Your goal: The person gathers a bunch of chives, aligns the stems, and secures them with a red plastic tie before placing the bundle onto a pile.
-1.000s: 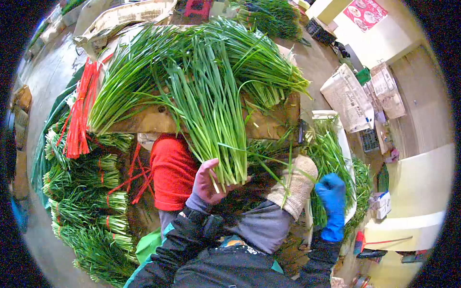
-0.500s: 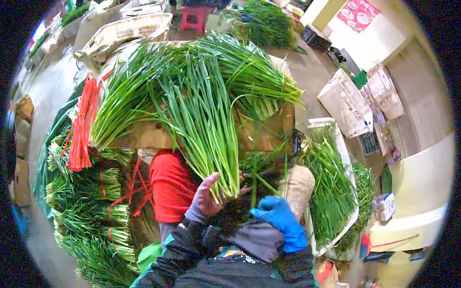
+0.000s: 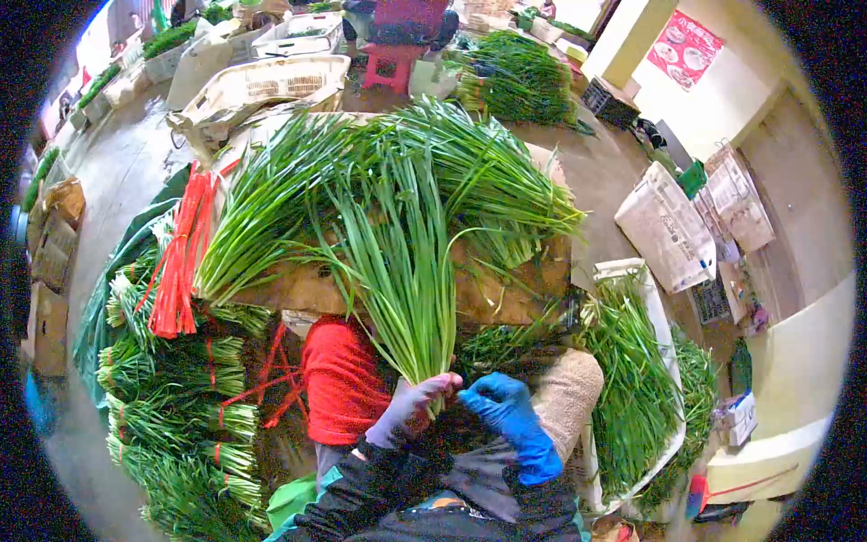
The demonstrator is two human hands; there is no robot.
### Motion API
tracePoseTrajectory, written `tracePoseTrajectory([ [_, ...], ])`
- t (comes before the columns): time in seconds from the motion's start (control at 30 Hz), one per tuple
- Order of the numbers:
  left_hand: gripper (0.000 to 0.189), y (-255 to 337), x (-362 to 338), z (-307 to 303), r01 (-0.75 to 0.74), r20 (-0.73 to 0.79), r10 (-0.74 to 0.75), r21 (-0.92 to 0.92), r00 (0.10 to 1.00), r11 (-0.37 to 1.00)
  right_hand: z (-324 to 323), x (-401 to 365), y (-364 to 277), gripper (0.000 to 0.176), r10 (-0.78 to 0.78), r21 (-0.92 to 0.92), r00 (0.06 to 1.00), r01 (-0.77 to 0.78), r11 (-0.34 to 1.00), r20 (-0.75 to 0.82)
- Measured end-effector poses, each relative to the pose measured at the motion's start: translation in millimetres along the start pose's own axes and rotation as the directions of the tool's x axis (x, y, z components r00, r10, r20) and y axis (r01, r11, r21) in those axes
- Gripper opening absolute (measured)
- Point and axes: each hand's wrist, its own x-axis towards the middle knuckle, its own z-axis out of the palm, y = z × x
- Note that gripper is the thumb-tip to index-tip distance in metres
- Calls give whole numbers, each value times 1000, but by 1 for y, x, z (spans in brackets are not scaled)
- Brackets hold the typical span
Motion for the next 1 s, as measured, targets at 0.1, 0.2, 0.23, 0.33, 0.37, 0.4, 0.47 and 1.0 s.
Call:
tracePoseTrajectory([
  [0.1,13,0,-5,11,8,-106,25,305,994,952,1,7,21,46,-72,-60,997,70,996,-40],
  [0.2,47,-39,13,-13,-529,295,476,690,828,493,20,12,-1,75,-208,-137,977,201,970,-38],
  [0.23,81,-43,14,-17,-418,275,393,841,877,344,23,13,-7,68,-156,-104,987,151,983,-34],
  [0.33,98,-31,0,-8,-167,166,196,986,966,-13,29,10,12,54,106,186,994,-107,977,13],
  [0.37,98,-26,-6,-2,-178,180,187,984,966,-30,31,9,18,50,153,304,987,-132,944,-48],
  [0.4,98,-22,-9,5,-180,185,177,983,967,-40,30,8,21,46,206,418,973,-146,897,-103],
  [0.47,98,-18,-11,14,-113,117,44,991,992,-76,28,7,24,38,187,450,973,-108,886,-135],
  [1.0,76,-24,-16,33,-178,152,-111,943,982,-282,13,1,25,48,514,695,850,-440,569,117],
])
